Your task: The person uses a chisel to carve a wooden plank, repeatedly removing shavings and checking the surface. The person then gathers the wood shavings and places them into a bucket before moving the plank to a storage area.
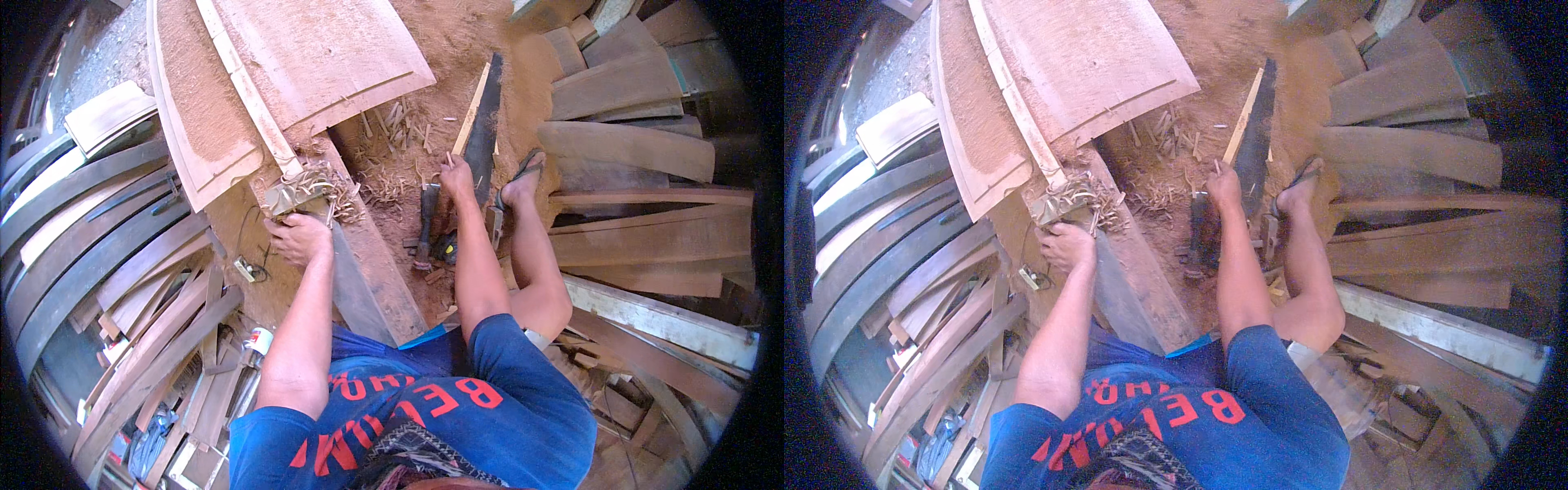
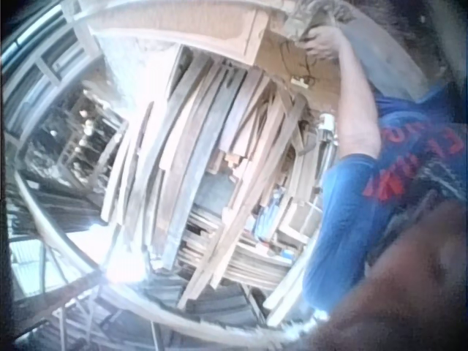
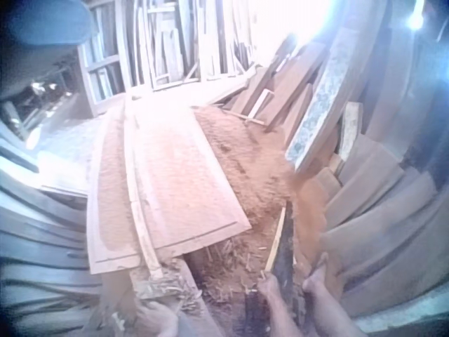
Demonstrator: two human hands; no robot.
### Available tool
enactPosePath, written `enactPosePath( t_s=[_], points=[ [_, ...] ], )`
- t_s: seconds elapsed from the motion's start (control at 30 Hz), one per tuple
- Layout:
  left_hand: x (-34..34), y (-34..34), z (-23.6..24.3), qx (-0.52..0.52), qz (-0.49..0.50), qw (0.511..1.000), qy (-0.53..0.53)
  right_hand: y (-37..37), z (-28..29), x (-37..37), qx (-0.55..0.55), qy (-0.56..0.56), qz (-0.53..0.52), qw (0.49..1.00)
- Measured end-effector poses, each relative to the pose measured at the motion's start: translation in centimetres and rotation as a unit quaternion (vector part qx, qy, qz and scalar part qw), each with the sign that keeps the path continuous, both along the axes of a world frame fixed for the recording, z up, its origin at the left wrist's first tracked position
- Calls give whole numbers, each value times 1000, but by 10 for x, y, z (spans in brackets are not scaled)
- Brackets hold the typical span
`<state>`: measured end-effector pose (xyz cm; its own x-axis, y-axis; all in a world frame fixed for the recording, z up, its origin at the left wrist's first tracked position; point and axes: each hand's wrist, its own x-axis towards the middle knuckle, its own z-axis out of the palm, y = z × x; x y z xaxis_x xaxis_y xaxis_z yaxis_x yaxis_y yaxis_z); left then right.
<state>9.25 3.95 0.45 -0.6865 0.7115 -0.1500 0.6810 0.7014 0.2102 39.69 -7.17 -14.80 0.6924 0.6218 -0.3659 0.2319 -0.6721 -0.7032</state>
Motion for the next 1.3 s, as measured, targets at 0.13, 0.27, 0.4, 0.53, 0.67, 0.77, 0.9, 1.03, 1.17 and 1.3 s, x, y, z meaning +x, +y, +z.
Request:
enactPosePath(
  t_s=[0.13,0.27,0.4,0.53,0.67,0.77,0.9,1.03,1.17,1.3],
  points=[
    [-6,-4,-5,17,0,1000,9,50,50,-12,-111,-30,-13,993],
    [-9,-4,-12,47,-21,999,5,77,34,-10,-74,-63,17,995],
    [-9,-4,-15,50,-11,999,9,88,24,-11,-137,-58,20,989],
    [-8,-3,-14,45,-7,999,10,80,4,0,-101,40,-62,992],
    [-7,-3,-13,43,2,999,5,63,-12,8,-73,81,-74,991],
    [-9,-4,-17,48,-4,999,10,67,-14,6,-23,33,-22,999],
    [-3,-3,-4,30,-8,999,14,96,-12,-3,46,-17,18,999],
    [-10,-3,-15,45,-14,999,19,129,5,-14,44,-39,-21,998],
    [-6,-3,-7,18,-10,999,32,147,19,-22,-26,-26,-26,999],
    [-2,-3,-1,26,-8,999,27,158,31,-37,-115,-62,-61,990]
  ],
)
